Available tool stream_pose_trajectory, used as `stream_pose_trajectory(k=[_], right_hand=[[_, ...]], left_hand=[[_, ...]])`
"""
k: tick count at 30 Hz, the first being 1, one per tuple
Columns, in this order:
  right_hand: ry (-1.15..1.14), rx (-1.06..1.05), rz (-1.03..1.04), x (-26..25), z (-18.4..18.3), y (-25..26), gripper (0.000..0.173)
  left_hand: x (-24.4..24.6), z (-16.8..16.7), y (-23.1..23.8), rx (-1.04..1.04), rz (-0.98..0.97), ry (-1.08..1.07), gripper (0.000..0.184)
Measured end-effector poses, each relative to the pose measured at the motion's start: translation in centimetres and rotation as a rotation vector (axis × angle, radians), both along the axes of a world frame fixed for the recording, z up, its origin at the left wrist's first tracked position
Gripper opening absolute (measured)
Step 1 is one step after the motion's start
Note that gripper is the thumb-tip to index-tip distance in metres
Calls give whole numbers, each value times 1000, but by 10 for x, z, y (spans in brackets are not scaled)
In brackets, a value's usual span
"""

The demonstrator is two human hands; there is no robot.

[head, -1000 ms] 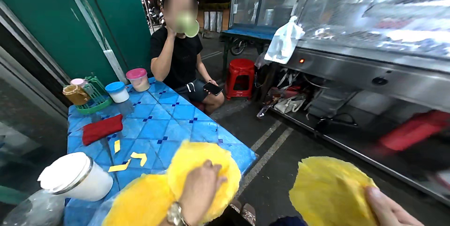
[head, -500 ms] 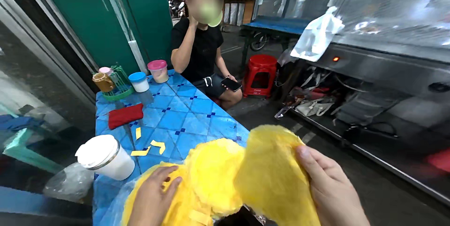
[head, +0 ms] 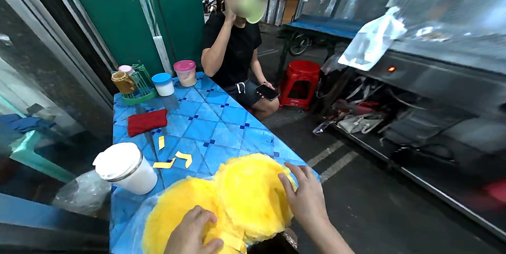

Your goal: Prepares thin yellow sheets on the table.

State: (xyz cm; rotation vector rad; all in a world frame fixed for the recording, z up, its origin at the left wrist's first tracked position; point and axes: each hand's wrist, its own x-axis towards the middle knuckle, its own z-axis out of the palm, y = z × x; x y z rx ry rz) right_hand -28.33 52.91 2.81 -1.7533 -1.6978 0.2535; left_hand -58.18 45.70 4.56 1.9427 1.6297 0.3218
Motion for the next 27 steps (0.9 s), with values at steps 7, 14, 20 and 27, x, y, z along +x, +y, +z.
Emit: stream_pose_trajectory(k=[7, 14, 20, 27], right_hand=[[76, 106, 340, -44, -10, -54, 34], [102, 91, 520, -58, -15, -77, 28], [-51, 53, 776, -75, -23, -89, 33], [-112, -20, 869, -84, -36, -95, 34]], left_hand=[[13, -7, 0, 23, 36, 129, 28], [-15, -6, 2, 81, 177, -198, 16], [-56, 39, 4, 253, 395, -426, 17], [-71, 95, 4, 446, 442, -683, 22]])
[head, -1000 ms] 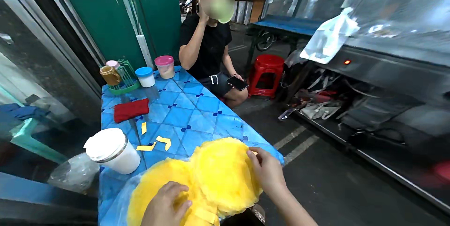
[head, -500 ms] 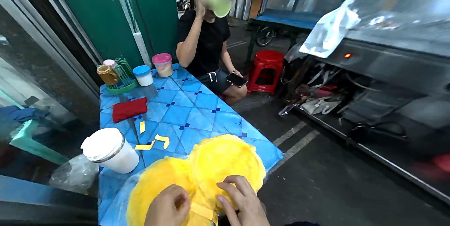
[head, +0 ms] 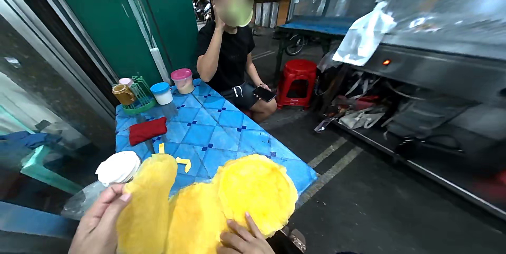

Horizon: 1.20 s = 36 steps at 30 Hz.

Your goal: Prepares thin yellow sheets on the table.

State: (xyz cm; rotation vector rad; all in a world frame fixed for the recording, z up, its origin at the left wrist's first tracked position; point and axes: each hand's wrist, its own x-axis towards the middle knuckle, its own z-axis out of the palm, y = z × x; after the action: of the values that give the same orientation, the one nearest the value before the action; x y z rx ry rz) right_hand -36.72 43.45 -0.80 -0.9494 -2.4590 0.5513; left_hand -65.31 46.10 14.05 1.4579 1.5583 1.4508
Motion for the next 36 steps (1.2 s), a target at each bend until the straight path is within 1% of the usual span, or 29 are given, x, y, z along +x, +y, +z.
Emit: stream_pose_trajectory(k=[2, 5, 7, 9, 11, 14, 15, 16, 18, 19, 20, 22, 24, 26, 31, 34, 36], right_hand=[[142, -58, -46, 4, 9, 0, 36], [478, -242, -169, 18, 32, 5, 44], [719, -404, -229, 32, 42, 10, 50], [883, -554, -267, 44, 47, 13, 57], [980, -678, -266, 52, 50, 11, 59], [1154, -833, -168, 59, 52, 2, 62], [1200, -880, -148, 60, 53, 0, 59], [1234, -916, -156, 61, 53, 0, 50], [1246, -948, -290, 59, 52, 3, 25], [1231, -955, -391, 57, 48, 6, 19], [1211, -969, -491, 56, 43, 9, 16], [1174, -1015, -659, 56, 32, 12, 15], [1146, -1047, -742, 58, 25, 13, 17], [1147, -1071, -760, 60, 24, 11, 19], [1190, -1118, -719, 61, 21, 14, 21], [1166, -1114, -724, 59, 21, 14, 18], [1139, -1096, -735, 58, 21, 13, 17]], left_hand=[[7, 7, 2, 35, -96, -97, 28], [24, 12, 6, 42, -305, -274, 35], [39, 13, 9, 26, -415, -339, 35], [53, 11, 13, 3, -515, -376, 28], [64, 8, 20, -18, -610, -375, 23], [74, -7, 34, -35, -692, -315, 21], [75, -15, 43, -42, -688, -277, 22], [77, -24, 52, -56, -658, -226, 22], [80, -42, 72, -121, -552, -78, 20], [81, -53, 81, -172, -502, -3, 19], [81, -66, 90, -226, -470, 61, 22], [79, -86, 98, -335, -457, 162, 34], [79, -97, 97, -362, -447, 198, 39], [77, -104, 91, -341, -407, 214, 36], [72, -110, 86, -271, -298, 225, 23], [72, -108, 83, -272, -278, 197, 21], [72, -108, 81, -302, -270, 174, 23]])
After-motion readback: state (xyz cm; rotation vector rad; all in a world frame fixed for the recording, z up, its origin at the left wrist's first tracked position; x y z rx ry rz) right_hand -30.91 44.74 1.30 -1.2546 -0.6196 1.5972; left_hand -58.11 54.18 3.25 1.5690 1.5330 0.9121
